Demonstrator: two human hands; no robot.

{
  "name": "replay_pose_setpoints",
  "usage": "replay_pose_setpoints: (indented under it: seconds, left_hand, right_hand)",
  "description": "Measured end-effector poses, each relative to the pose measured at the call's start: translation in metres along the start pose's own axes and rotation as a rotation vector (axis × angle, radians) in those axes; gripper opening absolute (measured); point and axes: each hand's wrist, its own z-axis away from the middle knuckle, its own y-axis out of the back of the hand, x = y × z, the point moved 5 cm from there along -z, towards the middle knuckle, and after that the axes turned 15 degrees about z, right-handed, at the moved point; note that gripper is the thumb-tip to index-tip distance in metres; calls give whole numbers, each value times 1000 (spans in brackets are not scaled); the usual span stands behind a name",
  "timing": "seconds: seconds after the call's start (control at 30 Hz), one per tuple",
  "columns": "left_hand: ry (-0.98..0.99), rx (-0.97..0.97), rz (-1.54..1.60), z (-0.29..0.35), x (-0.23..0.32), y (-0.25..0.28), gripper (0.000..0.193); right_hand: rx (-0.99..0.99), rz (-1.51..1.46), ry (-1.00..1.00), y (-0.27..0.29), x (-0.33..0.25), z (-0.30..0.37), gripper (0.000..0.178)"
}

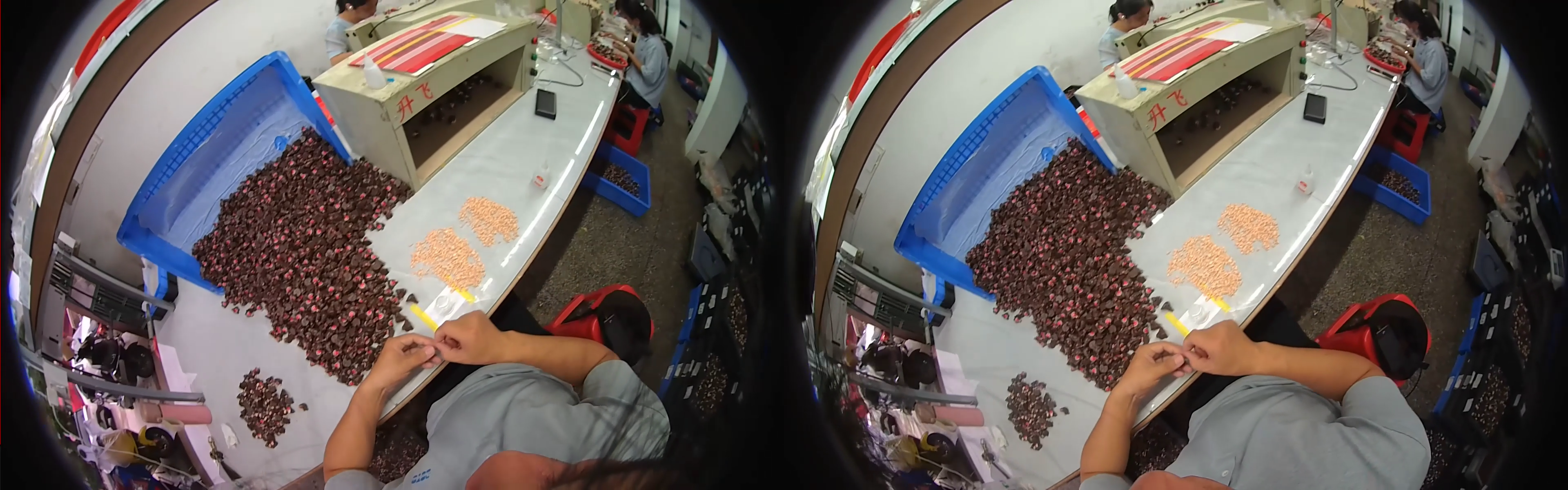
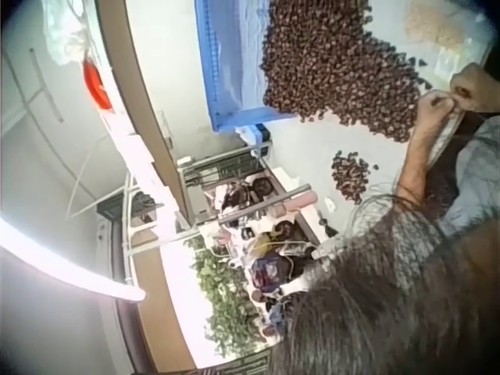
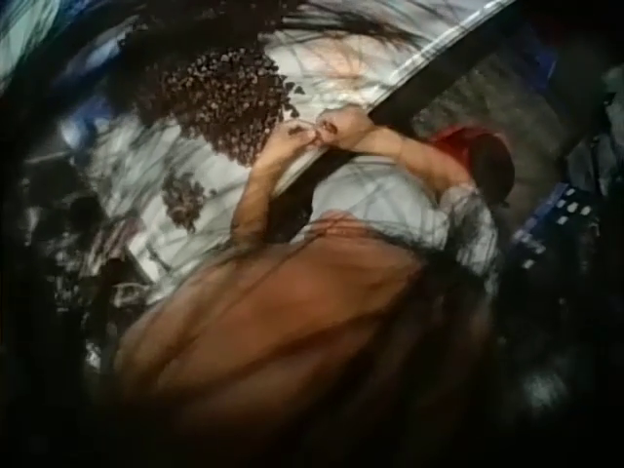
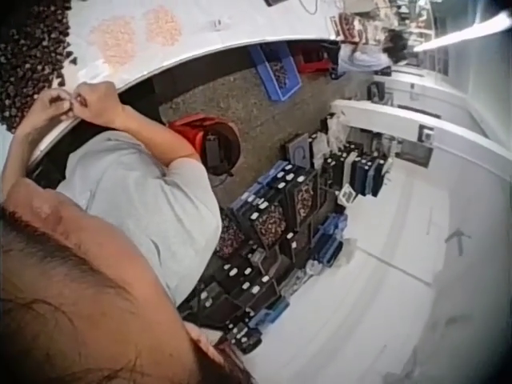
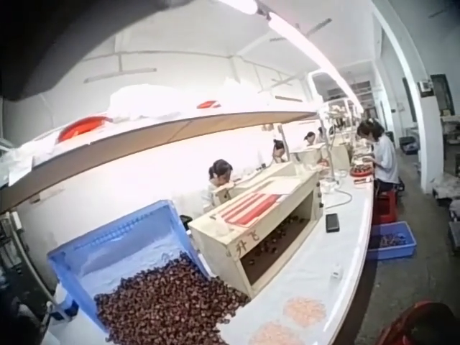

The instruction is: The person assembles figurine components by attaching small parts to figurine bodies by hand and placing the assembled pieces into a pile on the table.

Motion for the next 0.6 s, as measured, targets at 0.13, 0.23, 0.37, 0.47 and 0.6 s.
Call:
replay_pose_setpoints:
  seconds: [0.13, 0.23, 0.37, 0.47, 0.6]
  left_hand:
    - [26, -3, 10, -2, -5, 4, 21]
    - [23, -23, 32, -3, -7, 5, 21]
    - [20, -25, 73, -5, -11, 7, 19]
    - [31, -38, 21, -6, -11, 5, 19]
    - [34, -48, 30, -5, -9, 4, 18]
  right_hand:
    - [2, -24, -34, -6, -2, 7, 10]
    - [-10, -71, -68, -10, -2, 10, 12]
    - [-38, -116, -77, -9, -2, 11, 12]
    - [-163, -146, -172, -6, 1, 4, 10]
    - [-273, -147, -201, -8, 3, 4, 11]
